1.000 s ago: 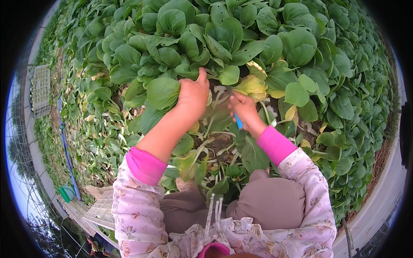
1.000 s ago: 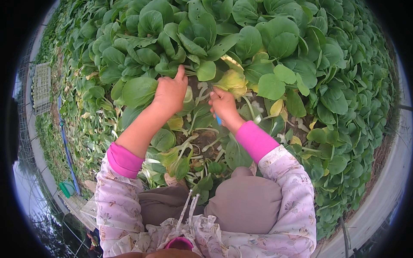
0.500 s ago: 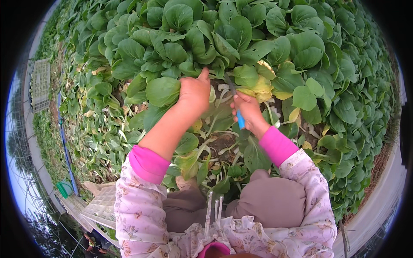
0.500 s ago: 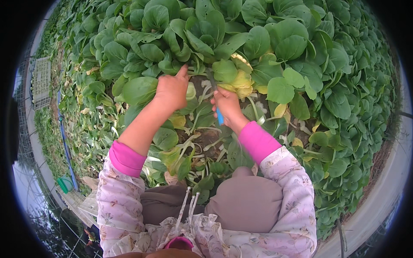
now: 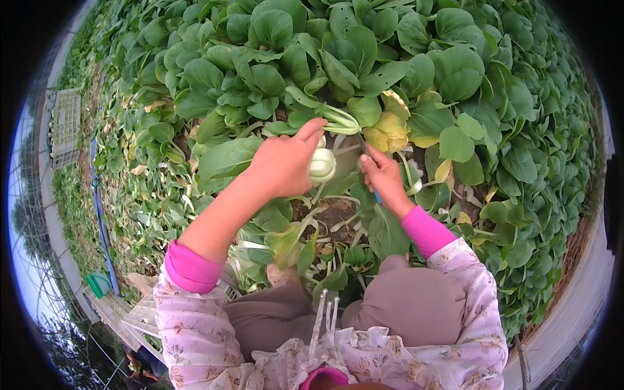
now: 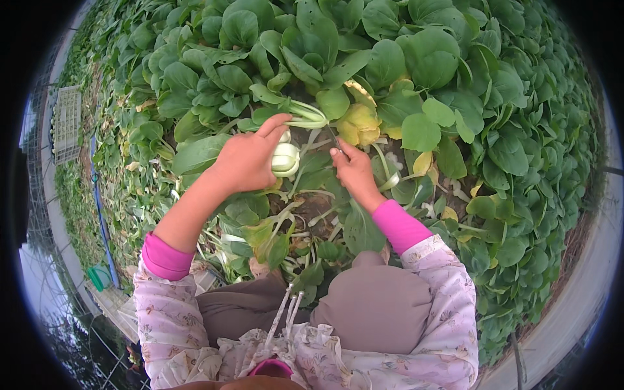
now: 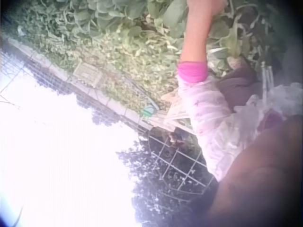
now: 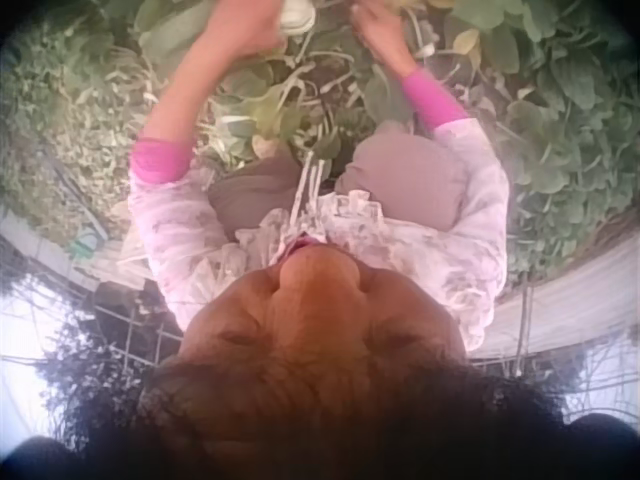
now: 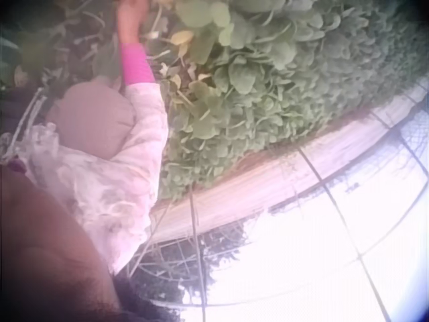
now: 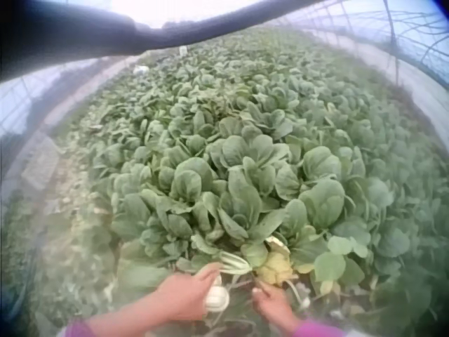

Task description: The person harvests bok choy in a field using a knife to cut the stems and places the harvested vegetables into a white basket.

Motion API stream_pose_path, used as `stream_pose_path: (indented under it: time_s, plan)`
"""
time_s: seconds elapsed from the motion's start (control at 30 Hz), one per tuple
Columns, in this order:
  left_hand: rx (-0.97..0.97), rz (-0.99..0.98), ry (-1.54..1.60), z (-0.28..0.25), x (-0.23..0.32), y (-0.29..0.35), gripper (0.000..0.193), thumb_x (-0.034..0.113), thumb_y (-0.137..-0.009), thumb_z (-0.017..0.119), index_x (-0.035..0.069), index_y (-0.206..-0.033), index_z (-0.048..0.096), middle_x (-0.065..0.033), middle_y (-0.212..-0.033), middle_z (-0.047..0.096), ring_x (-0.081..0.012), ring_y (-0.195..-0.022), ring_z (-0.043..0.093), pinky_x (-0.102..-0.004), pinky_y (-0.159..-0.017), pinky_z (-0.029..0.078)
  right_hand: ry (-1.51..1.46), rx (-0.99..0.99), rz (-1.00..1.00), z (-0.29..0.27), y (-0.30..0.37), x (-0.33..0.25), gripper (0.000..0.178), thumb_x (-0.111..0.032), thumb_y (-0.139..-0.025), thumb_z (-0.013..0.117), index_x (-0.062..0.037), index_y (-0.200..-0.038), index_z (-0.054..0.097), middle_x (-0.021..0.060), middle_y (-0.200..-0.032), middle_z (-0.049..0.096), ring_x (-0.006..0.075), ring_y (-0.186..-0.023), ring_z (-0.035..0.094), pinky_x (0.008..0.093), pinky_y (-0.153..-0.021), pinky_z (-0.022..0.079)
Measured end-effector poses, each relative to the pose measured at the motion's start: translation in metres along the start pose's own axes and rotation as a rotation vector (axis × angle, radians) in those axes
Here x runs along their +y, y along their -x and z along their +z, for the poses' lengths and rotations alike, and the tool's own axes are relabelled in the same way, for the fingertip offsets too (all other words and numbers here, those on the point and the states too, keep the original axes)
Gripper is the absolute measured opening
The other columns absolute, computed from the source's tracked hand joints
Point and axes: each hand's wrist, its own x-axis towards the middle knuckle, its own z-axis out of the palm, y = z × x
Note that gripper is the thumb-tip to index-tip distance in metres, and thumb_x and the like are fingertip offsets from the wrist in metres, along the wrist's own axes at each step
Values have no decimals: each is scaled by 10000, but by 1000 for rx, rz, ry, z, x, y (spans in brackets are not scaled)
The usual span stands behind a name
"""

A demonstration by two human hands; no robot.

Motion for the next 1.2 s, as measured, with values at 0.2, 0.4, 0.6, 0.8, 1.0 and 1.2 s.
stream_pose_path:
  time_s: [0.2,0.4,0.6,0.8,1.0,1.2]
  plan:
    - [-58,106,438,-28,26,39,806,174,-519,708,88,-1262,407,-45,-1364,365,-307,-937,593,-388,-748,506,-373,21,-362,-5,38,-46,548,-155,-819,686,-9,-1274,418,38,-907,607,48,-606,499,184,-495,402]
    - [-11,213,683,-14,36,55,876,117,-499,712,86,-1306,372,-133,-1390,322,-316,-1179,468,-362,-966,399,-397,32,-463,-6,49,-82,497,-103,-789,704,-6,-1192,430,112,-1009,619,68,-592,498,198,-524,416]
    - [212,225,1277,-17,38,62,908,178,-585,764,52,-1356,300,-111,-1301,430,-224,-1207,423,-354,-1022,317,-272,-96,-502,-12,56,-88,412,-96,-806,657,-14,-1150,444,90,-921,639,68,-673,532,196,-557,423]
    - [99,-13,1679,10,48,62,992,375,-596,788,20,-1367,275,-111,-1361,381,-225,-1255,388,-374,-1056,290,-640,-117,-252,20,68,-78,262,-61,-856,524,-9,-1097,432,150,-909,636,188,-816,611,294,-760,485]
    - [70,13,1831,15,65,60,964,334,-607,800,40,-1356,270,-91,-1309,407,-211,-1219,400,-345,-1045,288,-733,-160,-230,24,71,-73,176,-54,-895,493,-18,-1056,432,123,-882,626,166,-816,609,290,-748,495]
    - [102,-124,1873,26,75,48,944,250,-639,798,35,-1364,232,-91,-1296,387,-201,-1208,393,-341,-1010,332,-574,30,-317,25,67,-68,146,-59,-901,483,-12,-1032,439,93,-874,596,140,-779,599,271,-704,488]
